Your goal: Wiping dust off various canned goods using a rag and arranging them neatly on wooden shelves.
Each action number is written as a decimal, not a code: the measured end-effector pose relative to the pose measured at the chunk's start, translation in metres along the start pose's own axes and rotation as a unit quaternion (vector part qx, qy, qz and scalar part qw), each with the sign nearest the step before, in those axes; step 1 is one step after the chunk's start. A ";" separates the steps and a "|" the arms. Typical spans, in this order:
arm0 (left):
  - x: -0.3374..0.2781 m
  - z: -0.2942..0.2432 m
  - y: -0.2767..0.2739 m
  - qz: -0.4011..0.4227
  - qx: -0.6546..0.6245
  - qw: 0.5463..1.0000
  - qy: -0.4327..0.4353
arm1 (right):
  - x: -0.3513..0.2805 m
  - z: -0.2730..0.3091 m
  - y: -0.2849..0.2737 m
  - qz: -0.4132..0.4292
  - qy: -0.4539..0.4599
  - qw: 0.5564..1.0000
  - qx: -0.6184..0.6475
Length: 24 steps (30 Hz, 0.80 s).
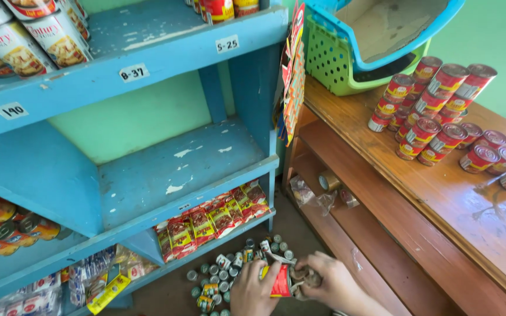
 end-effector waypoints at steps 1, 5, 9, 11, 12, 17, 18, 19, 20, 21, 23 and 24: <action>-0.003 0.014 0.014 0.029 -0.029 0.998 -0.040 | -0.005 -0.009 0.008 0.001 0.015 0.999 -0.050; 0.002 0.019 0.017 0.069 -0.034 0.995 -0.063 | -0.026 -0.042 0.042 0.030 0.075 0.991 -0.108; -0.007 0.021 0.053 0.135 -0.054 0.988 -0.041 | -0.025 -0.025 0.031 0.011 -0.013 0.986 -0.163; -0.003 0.001 0.030 0.015 -0.001 1.000 0.021 | -0.017 -0.012 0.007 -0.041 -0.001 0.999 -0.020; -0.002 0.000 0.030 0.013 -0.001 1.000 0.022 | -0.017 -0.014 0.010 -0.042 -0.002 0.999 -0.022; -0.011 0.032 0.066 0.094 -0.022 0.988 -0.119 | -0.020 -0.037 0.030 -0.037 0.009 0.996 -0.085; -0.011 0.033 0.068 0.094 -0.021 0.988 -0.118 | -0.019 -0.034 0.025 -0.038 0.008 0.996 -0.085; -0.010 0.032 0.071 0.092 -0.017 0.990 -0.106 | -0.018 -0.026 0.023 -0.030 -0.019 0.997 -0.070; -0.011 0.029 0.073 0.092 -0.014 0.991 -0.093 | -0.019 -0.018 0.021 -0.022 -0.044 0.997 -0.055; -0.012 0.030 0.069 0.093 -0.014 0.991 -0.092 | -0.017 -0.016 0.024 -0.023 -0.042 0.997 -0.054; -0.007 0.028 0.053 0.059 0.040 0.996 -0.059 | -0.011 -0.036 0.019 -0.055 0.066 0.996 -0.038; -0.005 0.028 0.050 0.059 0.041 0.996 -0.058 | -0.010 -0.034 0.020 -0.056 0.065 0.996 -0.037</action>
Point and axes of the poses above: each hand's wrist, its own x-axis towards the middle knuckle, its own y-axis out of the palm, z = x × y, the point moved 10 cm from there along x, towards the middle knuckle, and after that the axes turned 5 degrees about -x, right-handed, at the moved point
